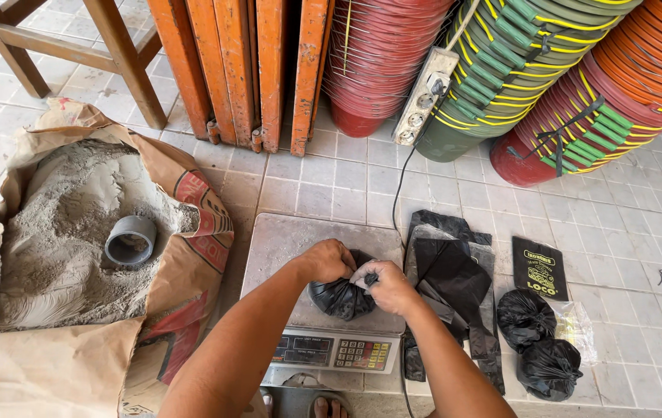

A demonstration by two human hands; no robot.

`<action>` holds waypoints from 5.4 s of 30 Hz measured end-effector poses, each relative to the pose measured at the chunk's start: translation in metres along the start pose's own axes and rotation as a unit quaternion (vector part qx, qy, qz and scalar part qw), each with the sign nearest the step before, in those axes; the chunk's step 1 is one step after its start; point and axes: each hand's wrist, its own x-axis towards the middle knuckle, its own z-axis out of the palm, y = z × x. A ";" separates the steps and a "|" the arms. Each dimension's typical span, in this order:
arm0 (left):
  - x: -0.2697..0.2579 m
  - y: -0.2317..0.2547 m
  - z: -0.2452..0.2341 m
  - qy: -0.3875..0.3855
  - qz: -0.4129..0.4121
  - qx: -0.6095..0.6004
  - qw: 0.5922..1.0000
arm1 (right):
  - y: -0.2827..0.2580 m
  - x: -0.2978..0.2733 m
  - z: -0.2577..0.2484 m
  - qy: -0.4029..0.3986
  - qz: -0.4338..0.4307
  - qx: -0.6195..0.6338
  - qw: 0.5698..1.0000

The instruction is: The person scoops a gray powder from a large sack into small black plastic bags using a metal scoop. They place the filled bags on a digital scale to check the weight, then tie the bags closed and set them aside.

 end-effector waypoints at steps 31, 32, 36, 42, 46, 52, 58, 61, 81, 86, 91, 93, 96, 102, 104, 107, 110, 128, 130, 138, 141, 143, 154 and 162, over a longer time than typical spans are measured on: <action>0.014 -0.011 0.002 0.015 -0.056 -0.168 0.984 | 0.006 -0.016 0.028 0.263 -0.344 -0.456 0.778; 0.018 -0.014 0.005 0.021 -0.060 -0.140 0.988 | 0.001 -0.018 0.027 0.260 -0.342 -0.449 0.784; 0.028 -0.012 0.006 0.029 -0.047 -0.012 0.998 | 0.027 -0.011 0.026 0.249 -0.327 -0.458 0.788; 0.041 -0.022 0.012 0.041 -0.080 -0.038 0.995 | 0.007 -0.017 0.029 0.268 -0.279 -0.464 0.797; 0.015 -0.004 0.001 0.039 -0.098 -0.012 0.994 | 0.007 -0.029 0.033 0.240 -0.287 -0.467 0.801; -0.015 0.017 -0.005 0.076 -0.104 0.048 0.990 | 0.020 -0.034 0.032 0.159 -0.214 -0.416 0.869; -0.014 0.025 0.001 0.067 -0.094 0.074 0.991 | -0.019 -0.040 0.014 0.105 -0.039 -0.195 0.974; -0.009 0.016 0.011 0.095 -0.079 0.075 0.989 | -0.033 -0.044 0.011 0.080 -0.016 -0.174 0.981; -0.078 -0.018 -0.048 0.079 -0.009 0.154 0.985 | -0.115 -0.015 0.015 -0.119 0.144 -0.389 0.902; -0.076 -0.051 -0.066 0.030 -0.059 0.235 0.970 | -0.117 -0.005 0.009 -0.039 0.175 -0.261 0.949; -0.079 -0.045 -0.072 0.011 -0.151 0.251 0.956 | -0.138 -0.018 -0.021 -0.078 0.241 -0.181 0.950; -0.077 -0.037 -0.068 0.019 -0.128 0.252 0.959 | -0.119 -0.018 -0.035 -0.076 0.220 -0.220 0.947; -0.063 -0.025 -0.062 0.033 -0.092 0.227 0.969 | -0.070 -0.038 -0.086 0.033 0.202 0.011 0.979; -0.023 0.014 -0.041 0.074 -0.043 0.213 0.973 | -0.044 -0.117 -0.210 0.169 0.264 -0.048 0.948; 0.001 0.034 -0.024 0.095 0.001 0.194 0.976 | -0.013 -0.134 -0.237 0.218 0.261 -0.099 0.935; 0.039 0.074 0.010 0.105 0.079 0.174 0.976 | 0.054 -0.153 -0.267 0.313 0.278 -0.155 0.895; 0.064 0.131 0.063 0.078 0.142 0.146 0.976 | 0.150 -0.173 -0.295 0.409 0.302 -0.126 0.852; 0.116 0.259 0.265 -0.190 0.190 0.097 0.958 | 0.177 -0.208 -0.273 0.521 0.319 0.098 0.786; 0.119 0.258 0.270 -0.181 0.192 0.100 0.959 | 0.177 -0.207 -0.279 0.513 0.322 0.098 0.789; 0.132 0.252 0.282 -0.162 0.191 0.091 0.964 | 0.168 -0.197 -0.280 0.505 0.349 0.104 0.782; 0.133 0.249 0.278 -0.190 0.187 0.115 0.957 | 0.163 -0.192 -0.269 0.485 0.355 0.092 0.794; 0.138 0.237 0.288 -0.199 0.177 0.126 0.956 | 0.195 -0.191 -0.256 0.449 0.370 0.071 0.810; 0.148 0.208 0.283 -0.218 0.145 0.196 0.945 | 0.171 -0.196 -0.255 0.363 0.441 0.045 0.820; 0.132 0.203 0.224 -0.159 0.114 0.239 0.951 | 0.128 -0.169 -0.254 0.334 0.397 -0.084 0.851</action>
